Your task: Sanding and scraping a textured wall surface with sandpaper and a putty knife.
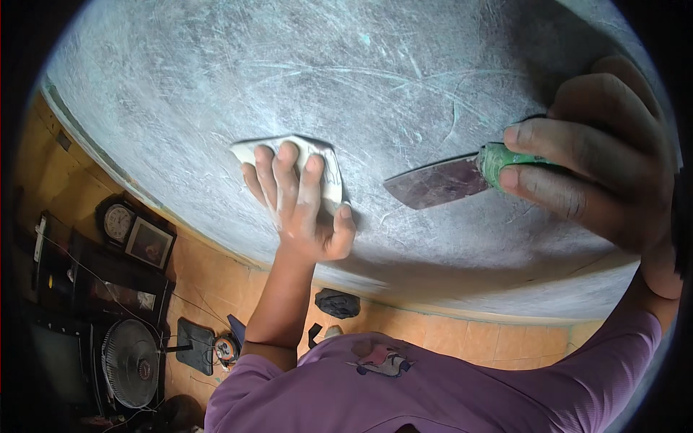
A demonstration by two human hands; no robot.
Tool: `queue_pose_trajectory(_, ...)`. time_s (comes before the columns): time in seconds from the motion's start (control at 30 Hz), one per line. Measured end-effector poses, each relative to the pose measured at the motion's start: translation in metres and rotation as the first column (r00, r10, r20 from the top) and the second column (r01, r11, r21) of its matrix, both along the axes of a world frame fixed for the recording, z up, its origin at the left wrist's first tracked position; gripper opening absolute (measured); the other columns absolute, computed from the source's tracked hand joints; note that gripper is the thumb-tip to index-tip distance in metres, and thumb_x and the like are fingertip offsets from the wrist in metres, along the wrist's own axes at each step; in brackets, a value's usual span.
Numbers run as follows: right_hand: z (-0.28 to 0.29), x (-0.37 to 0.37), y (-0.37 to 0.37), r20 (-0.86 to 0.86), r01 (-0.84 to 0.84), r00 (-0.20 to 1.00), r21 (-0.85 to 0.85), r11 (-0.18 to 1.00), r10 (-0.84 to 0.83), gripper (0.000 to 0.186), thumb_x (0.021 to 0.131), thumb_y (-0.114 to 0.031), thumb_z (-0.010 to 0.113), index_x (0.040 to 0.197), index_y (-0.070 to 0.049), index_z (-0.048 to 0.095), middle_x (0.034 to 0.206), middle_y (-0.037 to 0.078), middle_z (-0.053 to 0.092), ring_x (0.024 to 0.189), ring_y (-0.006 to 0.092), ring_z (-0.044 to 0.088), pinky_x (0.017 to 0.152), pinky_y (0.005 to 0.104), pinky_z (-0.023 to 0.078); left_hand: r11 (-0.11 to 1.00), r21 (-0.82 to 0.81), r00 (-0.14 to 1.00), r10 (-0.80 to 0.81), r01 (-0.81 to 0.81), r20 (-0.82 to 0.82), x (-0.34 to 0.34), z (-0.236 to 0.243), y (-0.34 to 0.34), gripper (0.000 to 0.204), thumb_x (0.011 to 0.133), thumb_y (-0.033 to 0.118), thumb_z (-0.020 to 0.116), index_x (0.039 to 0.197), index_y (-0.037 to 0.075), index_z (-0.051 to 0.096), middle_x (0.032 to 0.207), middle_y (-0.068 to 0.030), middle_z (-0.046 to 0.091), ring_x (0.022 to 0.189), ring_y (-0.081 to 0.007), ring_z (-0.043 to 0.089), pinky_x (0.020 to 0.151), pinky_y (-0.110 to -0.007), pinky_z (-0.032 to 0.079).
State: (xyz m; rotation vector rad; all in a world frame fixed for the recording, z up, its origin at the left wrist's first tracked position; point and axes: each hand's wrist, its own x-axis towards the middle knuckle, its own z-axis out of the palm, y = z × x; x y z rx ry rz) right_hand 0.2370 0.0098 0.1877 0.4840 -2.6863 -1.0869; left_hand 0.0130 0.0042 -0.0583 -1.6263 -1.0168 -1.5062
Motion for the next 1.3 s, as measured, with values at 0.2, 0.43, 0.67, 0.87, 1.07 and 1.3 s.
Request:
queue_pose_trajectory(0.2,0.003,-0.003,0.001,0.022,-0.016,1.0,-0.02,1.0,0.016,0.029,0.064,-0.014,0.069,0.09,-0.005,0.062,0.091,0.01,0.062,0.067,0.019,0.05,0.053,0.0304,0.037,0.999,0.037,1.0,-0.021,0.022,-0.011,-0.007,0.039,0.009,0.065,0.074,0.03,0.051,0.132,-0.001,0.047,0.141,-0.027,0.036,0.137,-0.0447,0.018,0.109,-0.054,-0.001)
queue_pose_trajectory(0.43,0.006,0.008,0.007,0.038,-0.028,0.999,-0.036,0.999,0.029,0.03,0.063,-0.015,0.068,0.09,-0.004,0.063,0.091,0.01,0.062,0.067,0.0193,0.05,0.053,0.0307,0.036,1.0,0.0,1.0,-0.02,0.02,0.009,-0.001,0.012,0.006,0.068,0.074,0.029,0.051,0.134,-0.001,0.043,0.142,-0.0274,0.033,0.138,-0.045,0.015,0.109,-0.054,-0.002)
queue_pose_trajectory(0.67,-0.003,0.007,-0.001,-0.074,-0.034,0.997,-0.057,0.998,0.029,0.029,0.064,-0.015,0.068,0.092,-0.007,0.064,0.092,0.007,0.063,0.07,0.0185,0.051,0.055,0.0304,0.038,0.999,0.04,0.999,-0.038,0.037,0.004,-0.006,0.045,0.007,0.064,0.075,0.031,0.052,0.13,-0.003,0.048,0.139,-0.03,0.036,0.138,-0.0445,0.017,0.109,-0.054,-0.002)
queue_pose_trajectory(0.87,-0.002,0.006,-0.008,-0.182,-0.002,0.983,-0.051,0.999,-0.007,0.028,0.066,-0.015,0.068,0.093,-0.009,0.065,0.092,0.004,0.063,0.072,0.0179,0.052,0.057,0.0302,0.039,1.0,0.019,0.998,-0.022,0.021,0.06,0.004,0.015,0.005,0.065,0.077,0.031,0.051,0.132,-0.004,0.045,0.143,-0.0276,0.032,0.138,-0.0452,0.014,0.109,-0.055,-0.002)
queue_pose_trajectory(1.07,0.004,0.008,-0.008,-0.084,0.112,0.989,-0.118,0.987,-0.122,0.024,0.066,-0.017,0.067,0.089,-0.011,0.067,0.093,0.001,0.063,0.074,0.0173,0.053,0.058,0.0305,0.04,0.999,0.044,0.999,-0.011,0.009,0.044,0.001,0.054,0.009,0.068,0.077,0.033,0.052,0.133,-0.005,0.044,0.14,-0.0306,0.034,0.135,-0.0493,0.018,0.108,-0.056,0.001)
queue_pose_trajectory(1.3,0.008,0.011,0.007,-0.021,0.094,0.995,-0.043,0.995,-0.095,0.02,0.068,-0.018,0.066,0.087,-0.013,0.068,0.092,-0.001,0.064,0.075,0.0165,0.054,0.06,0.0303,0.041,1.0,-0.006,0.998,-0.03,0.031,0.056,0.004,0.024,0.001,0.068,0.075,0.031,0.052,0.135,0.0,0.043,0.145,-0.0242,0.032,0.139,-0.0444,0.014,0.11,-0.054,-0.002)
